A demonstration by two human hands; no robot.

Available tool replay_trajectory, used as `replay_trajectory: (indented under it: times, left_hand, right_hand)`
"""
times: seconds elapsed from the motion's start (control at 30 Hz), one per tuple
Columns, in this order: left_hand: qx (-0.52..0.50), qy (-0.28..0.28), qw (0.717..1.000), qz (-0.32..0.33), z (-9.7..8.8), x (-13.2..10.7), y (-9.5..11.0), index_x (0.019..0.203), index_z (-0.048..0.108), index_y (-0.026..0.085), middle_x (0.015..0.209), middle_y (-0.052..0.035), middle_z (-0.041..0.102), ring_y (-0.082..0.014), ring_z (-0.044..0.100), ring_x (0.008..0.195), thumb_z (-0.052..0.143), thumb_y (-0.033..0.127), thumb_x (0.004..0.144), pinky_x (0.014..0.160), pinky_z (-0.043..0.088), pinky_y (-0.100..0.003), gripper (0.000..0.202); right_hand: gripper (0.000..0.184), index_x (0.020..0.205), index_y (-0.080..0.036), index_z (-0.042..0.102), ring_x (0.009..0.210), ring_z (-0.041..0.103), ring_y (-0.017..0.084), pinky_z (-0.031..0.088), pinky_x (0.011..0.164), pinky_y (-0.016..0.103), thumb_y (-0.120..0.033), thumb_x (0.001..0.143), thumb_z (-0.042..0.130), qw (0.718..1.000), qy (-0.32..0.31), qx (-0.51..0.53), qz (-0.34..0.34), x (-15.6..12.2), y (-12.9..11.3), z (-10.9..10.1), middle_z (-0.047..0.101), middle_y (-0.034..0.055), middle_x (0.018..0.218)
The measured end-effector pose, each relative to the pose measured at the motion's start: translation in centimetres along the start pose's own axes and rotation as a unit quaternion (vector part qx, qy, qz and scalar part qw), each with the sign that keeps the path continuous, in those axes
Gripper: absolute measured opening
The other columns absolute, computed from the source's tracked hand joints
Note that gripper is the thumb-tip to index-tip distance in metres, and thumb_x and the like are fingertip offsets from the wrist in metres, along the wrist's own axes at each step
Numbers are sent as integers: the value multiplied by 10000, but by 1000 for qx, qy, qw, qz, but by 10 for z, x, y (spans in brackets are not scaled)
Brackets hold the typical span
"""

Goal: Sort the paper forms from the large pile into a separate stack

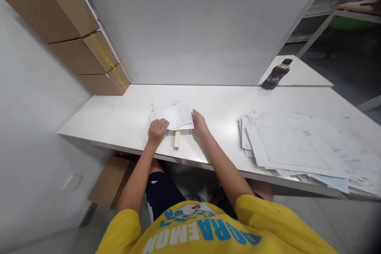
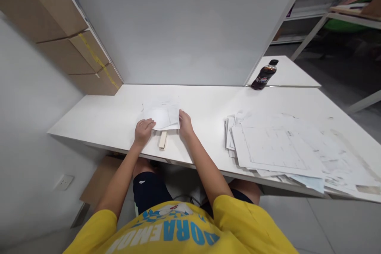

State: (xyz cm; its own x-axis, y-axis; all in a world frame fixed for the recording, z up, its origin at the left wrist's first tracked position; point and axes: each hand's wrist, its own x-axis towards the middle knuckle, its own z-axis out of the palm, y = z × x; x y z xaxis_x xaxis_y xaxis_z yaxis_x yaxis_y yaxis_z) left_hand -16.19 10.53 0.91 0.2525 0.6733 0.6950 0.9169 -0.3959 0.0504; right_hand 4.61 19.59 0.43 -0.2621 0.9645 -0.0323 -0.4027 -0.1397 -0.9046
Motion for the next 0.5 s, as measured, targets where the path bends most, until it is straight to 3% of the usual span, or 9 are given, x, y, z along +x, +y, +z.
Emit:
replay_trajectory:
  times: [0.13, 0.27, 0.33, 0.43, 0.5]
  left_hand:
    - [-41, -1, 999, 36, -6, -2, 2, 1012, 704, 220, 1069, -92, 736, -225, 643, 1162, 398, 200, 998, 1043, 442, -460, 307]
    - [-56, 100, 993, 34, -23, -17, 17, 1206, 641, 210, 1215, -133, 672, -289, 512, 1318, 434, 342, 981, 1164, 268, -520, 333]
    - [-65, 121, 990, 22, -35, -26, 39, 1353, 538, 183, 1333, -161, 593, -324, 370, 1417, 427, 347, 967, 1185, 196, -558, 434]
    - [-141, 88, 986, -6, -46, -32, 88, 1486, 378, 229, 1484, -132, 454, -332, 241, 1472, 374, 306, 973, 1180, 196, -584, 519]
    - [-229, 58, 971, -44, -43, -29, 122, 1543, 234, 260, 1568, -121, 325, -321, 195, 1488, 382, 346, 980, 1182, 220, -557, 588]
  right_hand:
    - [357, 856, -164, 679, 925, 693, 304, 558, 847, 462, -461, 667, 741, 997, -17, -17, 71, -23, -9, 5, 742, 104, 811]
    - [369, 853, -151, 704, 889, 685, 290, 528, 878, 447, -356, 567, 813, 998, 51, -41, 18, -61, -32, -13, 759, 88, 845]
    - [375, 872, -159, 710, 899, 678, 273, 512, 889, 431, -376, 582, 806, 994, 91, -53, -14, -85, -48, -34, 762, 74, 883]
    - [362, 826, -168, 710, 851, 676, 256, 521, 817, 411, -403, 571, 812, 977, 182, -84, -67, -121, -65, -73, 755, 62, 847]
    - [352, 792, -168, 710, 822, 673, 249, 525, 777, 401, -403, 553, 821, 957, 246, -117, -103, -140, -71, -98, 747, 55, 811]
